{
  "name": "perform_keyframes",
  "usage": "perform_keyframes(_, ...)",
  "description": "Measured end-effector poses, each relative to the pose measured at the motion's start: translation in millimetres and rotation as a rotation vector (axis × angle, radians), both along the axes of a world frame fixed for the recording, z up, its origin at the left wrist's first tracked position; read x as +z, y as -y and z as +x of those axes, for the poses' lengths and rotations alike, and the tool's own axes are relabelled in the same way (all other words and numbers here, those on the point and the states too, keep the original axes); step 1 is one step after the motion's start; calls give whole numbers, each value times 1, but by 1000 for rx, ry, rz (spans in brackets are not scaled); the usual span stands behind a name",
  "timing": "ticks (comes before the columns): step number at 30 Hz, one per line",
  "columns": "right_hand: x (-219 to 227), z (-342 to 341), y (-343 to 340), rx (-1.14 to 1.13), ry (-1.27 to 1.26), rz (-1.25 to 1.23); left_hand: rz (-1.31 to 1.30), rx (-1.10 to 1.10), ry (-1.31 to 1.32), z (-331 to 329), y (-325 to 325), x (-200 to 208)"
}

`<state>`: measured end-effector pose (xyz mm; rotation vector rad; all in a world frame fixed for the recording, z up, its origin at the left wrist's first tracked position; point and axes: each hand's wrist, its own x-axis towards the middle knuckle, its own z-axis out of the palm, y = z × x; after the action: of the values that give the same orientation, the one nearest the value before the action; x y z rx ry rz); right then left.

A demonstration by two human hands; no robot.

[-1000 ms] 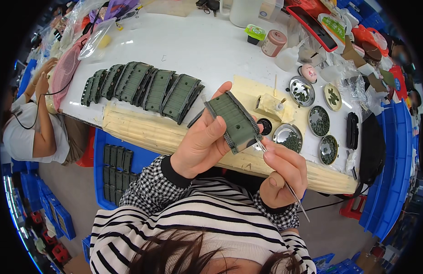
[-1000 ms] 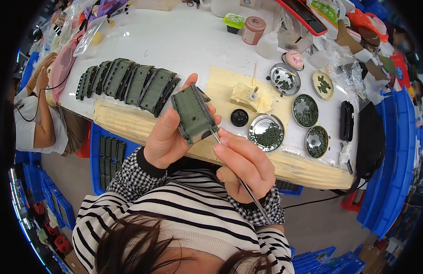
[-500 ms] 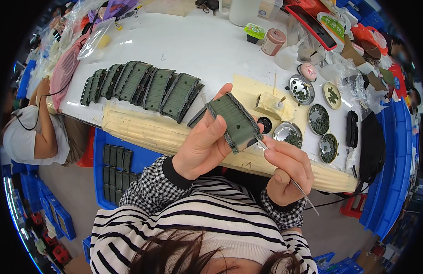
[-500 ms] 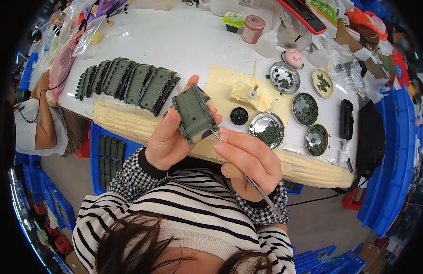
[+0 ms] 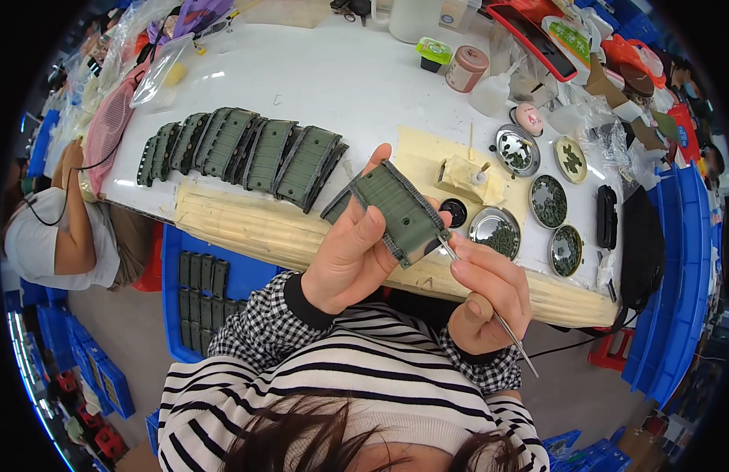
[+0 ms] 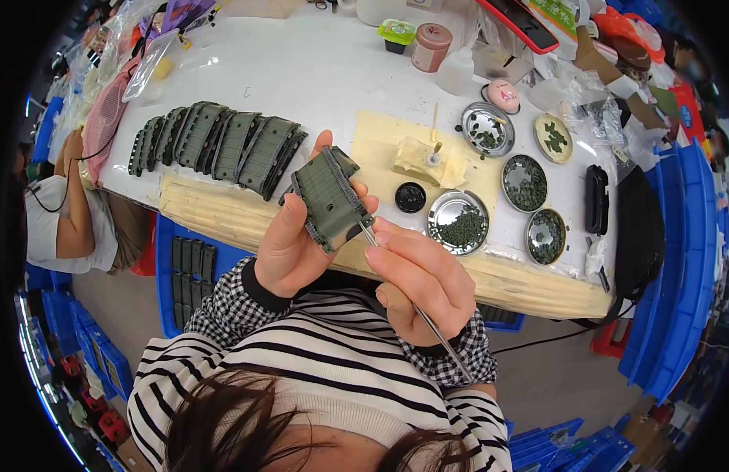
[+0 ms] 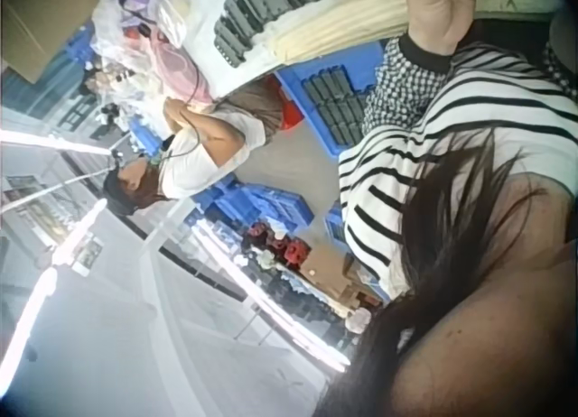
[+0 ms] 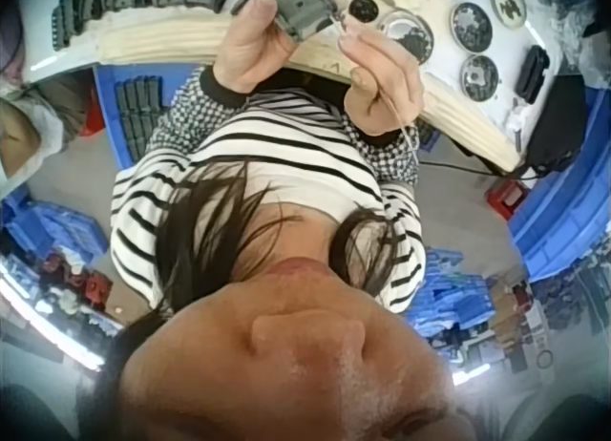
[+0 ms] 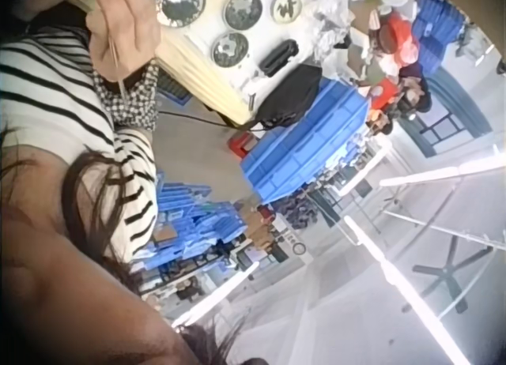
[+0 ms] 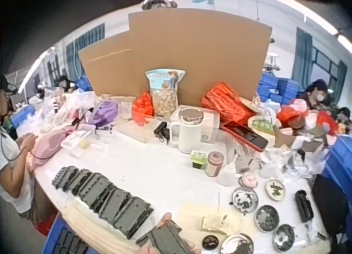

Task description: Assembling and detailing small green plastic toy components using tweezers and a brush on a factory workbench.

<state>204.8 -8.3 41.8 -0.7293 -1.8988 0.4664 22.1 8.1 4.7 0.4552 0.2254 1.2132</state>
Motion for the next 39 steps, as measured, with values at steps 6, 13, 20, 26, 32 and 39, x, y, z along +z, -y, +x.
perform_keyframes(6,5,3,-2,54,29,0,30,-26,51,-3,-2,-2)
perform_keyframes(13,6,5,-3,53,69,-1,22,-19,34,-3,-2,-1)
perform_keyframes(20,6,5,-3,59,63,2,32,-24,22,-4,-2,-1)
perform_keyframes(26,4,5,-2,32,-37,-35,-17,-3,-142,-2,-2,10)
perform_keyframes(32,-11,33,-12,-212,-358,-33,-22,-53,-67,-12,-6,16)
perform_keyframes(39,-32,64,-15,-394,163,-211,-188,-45,-335,-15,-3,26)
